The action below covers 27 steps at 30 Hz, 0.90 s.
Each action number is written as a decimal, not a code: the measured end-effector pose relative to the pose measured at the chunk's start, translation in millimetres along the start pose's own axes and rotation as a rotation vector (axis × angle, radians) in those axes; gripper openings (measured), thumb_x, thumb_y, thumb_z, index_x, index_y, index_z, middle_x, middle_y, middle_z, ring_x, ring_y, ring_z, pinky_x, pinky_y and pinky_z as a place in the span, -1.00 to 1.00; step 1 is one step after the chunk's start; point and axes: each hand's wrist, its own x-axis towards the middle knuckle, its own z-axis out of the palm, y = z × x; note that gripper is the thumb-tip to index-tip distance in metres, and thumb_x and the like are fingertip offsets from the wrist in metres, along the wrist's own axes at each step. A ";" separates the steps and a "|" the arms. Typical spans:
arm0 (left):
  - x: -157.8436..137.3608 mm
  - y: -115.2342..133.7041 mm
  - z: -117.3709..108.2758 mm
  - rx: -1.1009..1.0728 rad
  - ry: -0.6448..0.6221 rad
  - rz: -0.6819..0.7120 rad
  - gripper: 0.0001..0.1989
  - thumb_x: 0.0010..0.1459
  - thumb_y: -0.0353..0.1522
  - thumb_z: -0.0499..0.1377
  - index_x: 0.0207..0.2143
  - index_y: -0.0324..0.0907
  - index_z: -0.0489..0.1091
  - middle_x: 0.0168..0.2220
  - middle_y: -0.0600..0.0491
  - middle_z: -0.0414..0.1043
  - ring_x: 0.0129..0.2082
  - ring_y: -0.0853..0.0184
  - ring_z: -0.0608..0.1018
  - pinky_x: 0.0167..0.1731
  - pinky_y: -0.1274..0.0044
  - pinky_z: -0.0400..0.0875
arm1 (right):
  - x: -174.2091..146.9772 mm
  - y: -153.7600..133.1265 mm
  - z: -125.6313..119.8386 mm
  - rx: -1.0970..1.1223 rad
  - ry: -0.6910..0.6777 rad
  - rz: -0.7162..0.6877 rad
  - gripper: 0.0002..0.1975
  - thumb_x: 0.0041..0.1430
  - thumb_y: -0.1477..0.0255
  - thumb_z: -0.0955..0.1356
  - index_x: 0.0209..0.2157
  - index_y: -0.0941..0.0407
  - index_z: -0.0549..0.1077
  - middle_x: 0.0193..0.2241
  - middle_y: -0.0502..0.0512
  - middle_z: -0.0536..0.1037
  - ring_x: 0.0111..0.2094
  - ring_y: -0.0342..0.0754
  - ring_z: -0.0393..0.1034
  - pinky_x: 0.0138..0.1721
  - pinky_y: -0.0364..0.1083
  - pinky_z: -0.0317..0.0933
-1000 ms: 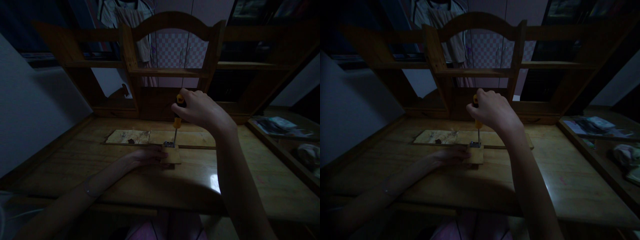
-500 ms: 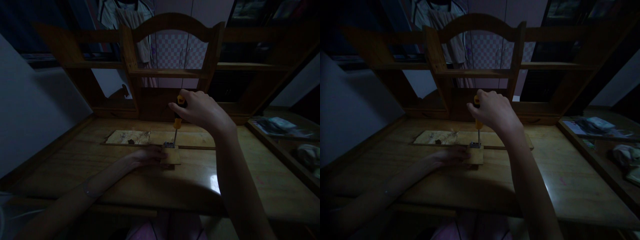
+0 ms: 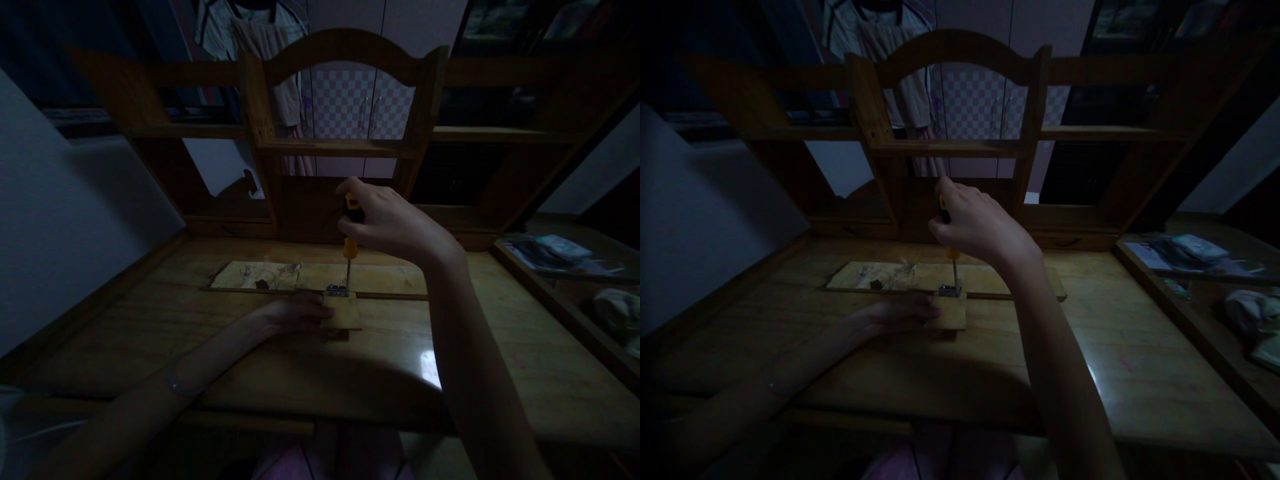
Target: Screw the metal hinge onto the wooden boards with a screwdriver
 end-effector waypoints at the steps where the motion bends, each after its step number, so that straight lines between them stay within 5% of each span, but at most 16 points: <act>1: -0.5 0.6 1.0 -0.004 0.006 -0.002 -0.65 0.00 -0.37 0.43 -0.16 -0.31 0.51 -0.12 -0.14 0.58 -0.09 0.15 0.61 0.03 0.32 0.50 | 0.3 -0.1 0.3 -0.008 0.002 -0.009 -0.63 0.22 0.35 0.26 0.05 0.13 0.34 -0.08 0.21 0.51 -0.10 0.07 0.37 -0.11 -0.03 0.15; 6: -0.3 0.1 0.4 -0.024 -0.005 -0.007 -0.61 -0.04 -0.36 0.45 -0.15 -0.32 0.52 -0.12 -0.15 0.57 -0.08 0.15 0.61 0.03 0.31 0.49 | 1.4 -0.4 1.0 -0.132 0.032 0.036 -0.74 0.27 0.31 0.25 -0.07 0.11 0.39 -0.23 0.18 0.54 -0.19 0.08 0.39 -0.18 -0.04 0.13; 11: 2.6 -2.7 -4.0 -0.003 -0.033 0.000 -0.64 0.03 -0.35 0.41 -0.12 -0.32 0.52 -0.10 -0.16 0.57 -0.09 0.17 0.61 0.01 0.34 0.50 | -0.4 -2.6 -2.5 -0.223 0.037 0.120 -0.59 0.27 0.15 0.23 -0.05 0.16 0.41 -0.27 0.25 0.56 -0.23 0.15 0.41 -0.23 0.00 0.14; 17: 2.2 -2.2 -3.7 0.004 -0.005 -0.005 -0.65 0.01 -0.37 0.42 -0.14 -0.30 0.52 -0.11 -0.14 0.56 -0.06 0.16 0.60 0.02 0.31 0.51 | 0.4 1.4 -4.1 -0.125 0.022 0.077 -0.68 0.23 0.27 0.25 -0.07 0.13 0.43 -0.14 0.22 0.55 -0.15 0.11 0.41 -0.16 -0.01 0.15; 27: 2.5 -0.5 -1.0 0.021 -0.011 -0.005 -0.66 0.00 -0.35 0.43 -0.16 -0.29 0.53 -0.11 -0.14 0.56 -0.06 0.15 0.59 0.03 0.29 0.49 | 0.9 -5.2 -3.4 -0.171 0.036 0.092 -0.64 0.28 0.20 0.21 -0.09 0.15 0.42 -0.28 0.21 0.54 -0.25 0.10 0.40 -0.23 -0.01 0.13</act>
